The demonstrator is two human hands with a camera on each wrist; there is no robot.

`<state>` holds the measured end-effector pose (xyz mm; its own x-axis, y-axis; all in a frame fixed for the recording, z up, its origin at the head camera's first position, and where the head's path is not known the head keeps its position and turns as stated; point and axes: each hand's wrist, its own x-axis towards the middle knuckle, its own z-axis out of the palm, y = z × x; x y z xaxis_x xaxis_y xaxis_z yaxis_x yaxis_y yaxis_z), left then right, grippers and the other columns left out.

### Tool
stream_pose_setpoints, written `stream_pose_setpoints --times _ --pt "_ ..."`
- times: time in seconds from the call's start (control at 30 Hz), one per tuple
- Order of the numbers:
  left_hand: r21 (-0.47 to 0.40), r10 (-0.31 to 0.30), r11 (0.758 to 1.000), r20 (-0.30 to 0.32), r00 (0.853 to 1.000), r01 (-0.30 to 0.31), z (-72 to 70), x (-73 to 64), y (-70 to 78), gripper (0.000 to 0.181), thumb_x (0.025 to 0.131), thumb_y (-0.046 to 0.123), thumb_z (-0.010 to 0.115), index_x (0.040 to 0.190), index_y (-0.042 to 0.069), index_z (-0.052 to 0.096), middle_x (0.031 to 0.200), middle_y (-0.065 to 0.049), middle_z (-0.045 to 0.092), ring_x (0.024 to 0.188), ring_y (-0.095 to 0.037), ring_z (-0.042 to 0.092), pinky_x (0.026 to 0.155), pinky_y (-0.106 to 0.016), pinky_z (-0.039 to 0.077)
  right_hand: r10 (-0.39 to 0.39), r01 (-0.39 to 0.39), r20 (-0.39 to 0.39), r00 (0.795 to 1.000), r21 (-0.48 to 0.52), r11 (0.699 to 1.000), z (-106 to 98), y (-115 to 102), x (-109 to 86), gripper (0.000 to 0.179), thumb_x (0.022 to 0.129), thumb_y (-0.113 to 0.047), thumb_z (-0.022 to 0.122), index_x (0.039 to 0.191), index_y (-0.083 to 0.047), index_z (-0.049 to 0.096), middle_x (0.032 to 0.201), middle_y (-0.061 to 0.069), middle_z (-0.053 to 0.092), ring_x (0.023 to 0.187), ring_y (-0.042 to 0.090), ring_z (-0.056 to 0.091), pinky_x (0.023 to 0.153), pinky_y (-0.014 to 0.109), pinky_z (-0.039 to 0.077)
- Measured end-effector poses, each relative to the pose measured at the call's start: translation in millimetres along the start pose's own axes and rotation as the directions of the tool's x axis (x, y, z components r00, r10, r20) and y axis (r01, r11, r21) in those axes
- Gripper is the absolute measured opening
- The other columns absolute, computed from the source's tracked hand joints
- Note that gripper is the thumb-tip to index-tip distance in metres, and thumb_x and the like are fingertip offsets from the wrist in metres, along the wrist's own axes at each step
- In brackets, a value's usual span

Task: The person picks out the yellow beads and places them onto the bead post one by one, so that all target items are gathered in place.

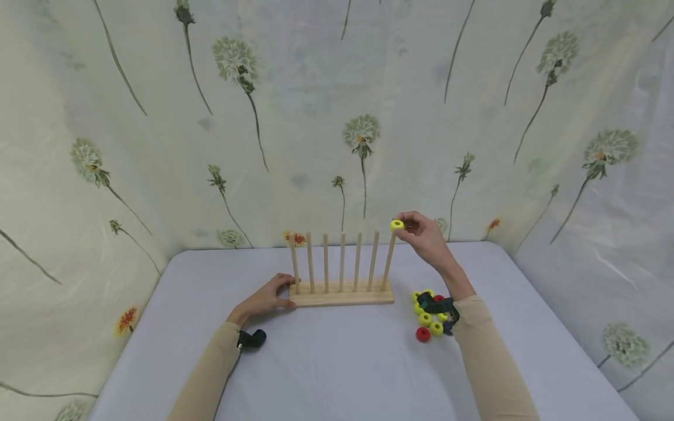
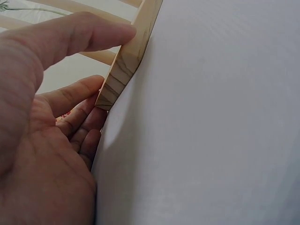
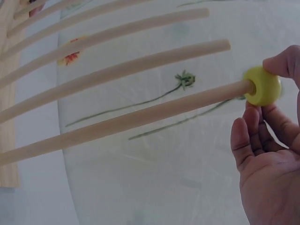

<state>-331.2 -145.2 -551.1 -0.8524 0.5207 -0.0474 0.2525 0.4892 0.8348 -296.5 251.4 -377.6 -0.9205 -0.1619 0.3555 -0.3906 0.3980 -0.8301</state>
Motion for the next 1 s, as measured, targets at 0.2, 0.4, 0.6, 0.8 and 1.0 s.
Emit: stream_pose_setpoints --times 0.2,0.4,0.6,0.8,1.0 --pt "0.003 -0.007 1.000 -0.004 1.000 0.007 -0.6 1.7 -1.6 0.067 0.075 0.028 0.082 0.134 0.014 0.054 0.138 -0.006 0.045 0.139 -0.029 0.033 0.116 -0.052 0.023 0.019 -0.019 0.009 1.000 -0.018 1.000 0 -15 -3.1 0.032 0.093 -0.012 0.063 0.120 0.004 0.057 0.109 0.007 0.056 0.088 0.008 0.055 0.073 0.017 0.049" --pt "0.008 -0.015 1.000 0.001 1.000 0.015 -0.4 4.1 -5.2 0.068 0.075 0.029 0.082 0.135 0.014 0.053 0.138 -0.005 0.044 0.139 -0.029 0.033 0.116 -0.052 0.023 0.000 0.001 0.029 1.000 -0.041 0.999 3 0 -1.6 0.031 0.092 -0.012 0.064 0.119 0.002 0.058 0.107 0.012 0.057 0.087 0.013 0.054 0.070 0.017 0.045" --pt "0.003 -0.009 1.000 0.005 1.000 0.009 0.4 4.0 -4.6 0.068 0.075 0.029 0.082 0.135 0.015 0.053 0.137 -0.005 0.045 0.139 -0.029 0.033 0.116 -0.053 0.022 0.020 -0.019 0.021 1.000 -0.054 0.998 6 31 -0.3 0.031 0.092 -0.019 0.067 0.118 -0.004 0.060 0.108 0.008 0.058 0.089 0.011 0.055 0.071 0.017 0.046" --pt "-0.010 -0.017 1.000 -0.002 1.000 0.017 1.0 3.4 -2.4 0.068 0.074 0.028 0.083 0.134 0.014 0.054 0.139 -0.006 0.044 0.140 -0.030 0.031 0.117 -0.053 0.021 0.040 -0.039 0.025 0.999 -0.036 0.999 12 46 -4.1 0.034 0.091 -0.022 0.068 0.117 -0.003 0.059 0.112 0.010 0.059 0.093 0.013 0.058 0.075 0.017 0.048" --pt "-0.014 -0.021 1.000 -0.002 1.000 0.021 0.9 2.3 -1.4 0.069 0.074 0.027 0.082 0.135 0.012 0.052 0.140 -0.006 0.044 0.140 -0.030 0.032 0.117 -0.053 0.022 0.098 -0.096 0.050 0.994 -0.045 0.994 19 59 -11.7 0.033 0.090 -0.027 0.068 0.114 -0.006 0.059 0.113 0.009 0.060 0.092 0.014 0.058 0.075 0.018 0.049"
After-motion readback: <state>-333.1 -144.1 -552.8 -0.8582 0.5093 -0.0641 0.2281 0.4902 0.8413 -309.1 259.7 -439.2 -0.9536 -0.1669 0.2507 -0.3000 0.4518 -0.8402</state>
